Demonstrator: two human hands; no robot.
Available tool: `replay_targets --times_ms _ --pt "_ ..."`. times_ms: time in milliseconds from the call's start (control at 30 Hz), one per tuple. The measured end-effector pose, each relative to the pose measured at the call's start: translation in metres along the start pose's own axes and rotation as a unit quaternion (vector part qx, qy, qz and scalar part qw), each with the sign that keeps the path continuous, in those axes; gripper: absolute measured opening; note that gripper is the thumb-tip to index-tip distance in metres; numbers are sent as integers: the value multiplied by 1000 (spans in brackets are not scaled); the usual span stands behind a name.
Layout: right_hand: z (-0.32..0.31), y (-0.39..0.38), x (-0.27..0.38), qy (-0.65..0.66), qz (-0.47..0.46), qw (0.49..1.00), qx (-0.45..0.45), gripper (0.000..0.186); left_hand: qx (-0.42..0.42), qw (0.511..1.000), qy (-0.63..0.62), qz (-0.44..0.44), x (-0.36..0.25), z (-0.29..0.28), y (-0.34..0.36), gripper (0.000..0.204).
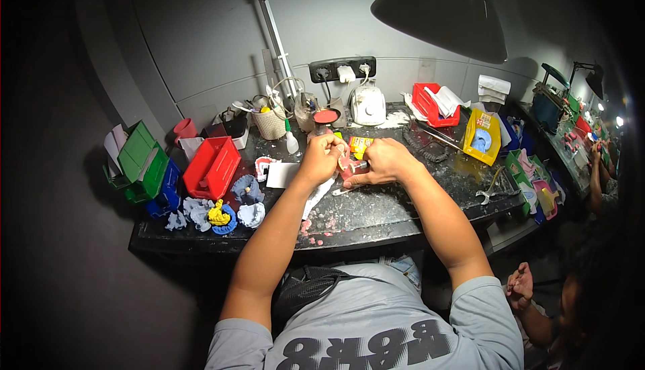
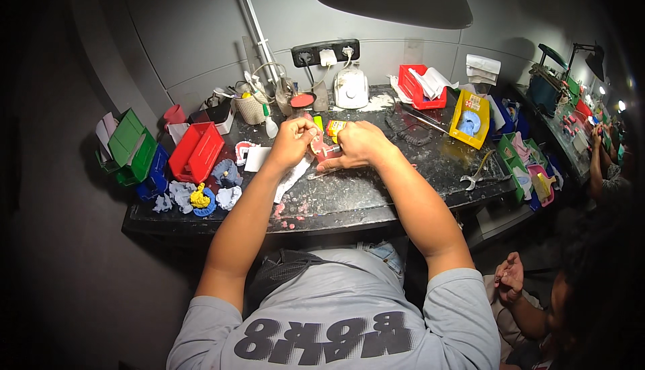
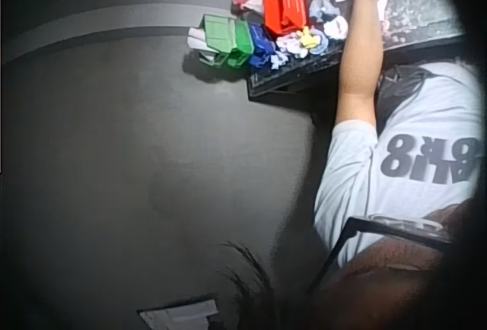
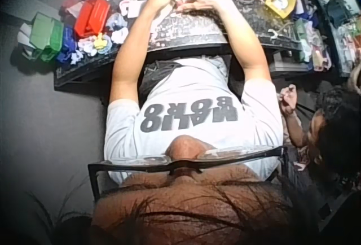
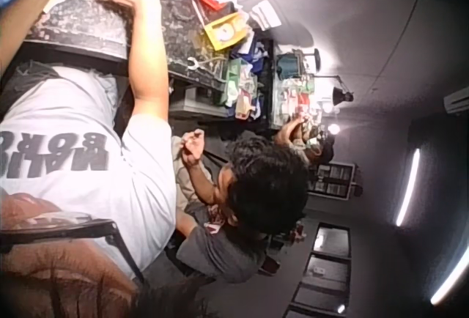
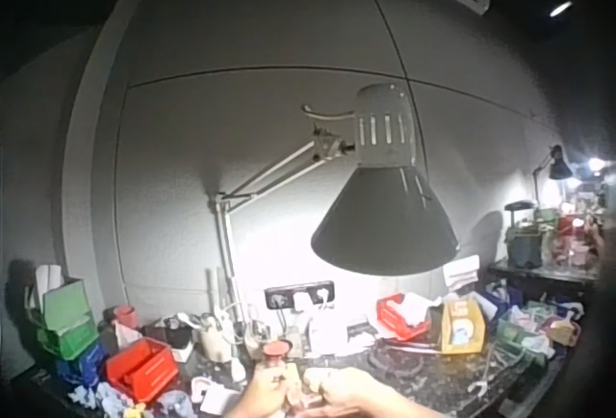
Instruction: The person uses a sharp hand tool to trim and scrape excess material from a pink dental prosthesis, wipes the item with a white cloth, and handles small paper packets containing dental components on a workbench.
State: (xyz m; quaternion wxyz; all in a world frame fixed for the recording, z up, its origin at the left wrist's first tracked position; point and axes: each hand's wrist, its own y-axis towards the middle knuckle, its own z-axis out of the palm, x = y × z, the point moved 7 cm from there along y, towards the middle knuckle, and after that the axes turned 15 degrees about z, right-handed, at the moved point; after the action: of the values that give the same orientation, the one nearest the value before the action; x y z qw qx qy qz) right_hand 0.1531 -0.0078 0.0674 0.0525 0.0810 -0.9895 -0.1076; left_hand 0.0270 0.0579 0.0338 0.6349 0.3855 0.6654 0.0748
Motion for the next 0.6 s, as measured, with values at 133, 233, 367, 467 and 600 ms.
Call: replay_targets --times_ms 133,233,367,467,600 --pt "1 1 7 -22 18 998 49 86 18 1000 23 3 -1 2 0 8" --pt "3 1 6 -17 16 999 48 86 -6 1000 -9 -12 -2 2 -1 7" --pt "2 2 4 -22 19 999 42 86 11 1000 16 16 0 1 1 7" --pt "1 1 7 -18 13 999 43 86 19 1000 4 1 3 3 1 7" --pt "-3 1 7 -16 23 999 42 85 15 999 33 10 5 -1 1 7"
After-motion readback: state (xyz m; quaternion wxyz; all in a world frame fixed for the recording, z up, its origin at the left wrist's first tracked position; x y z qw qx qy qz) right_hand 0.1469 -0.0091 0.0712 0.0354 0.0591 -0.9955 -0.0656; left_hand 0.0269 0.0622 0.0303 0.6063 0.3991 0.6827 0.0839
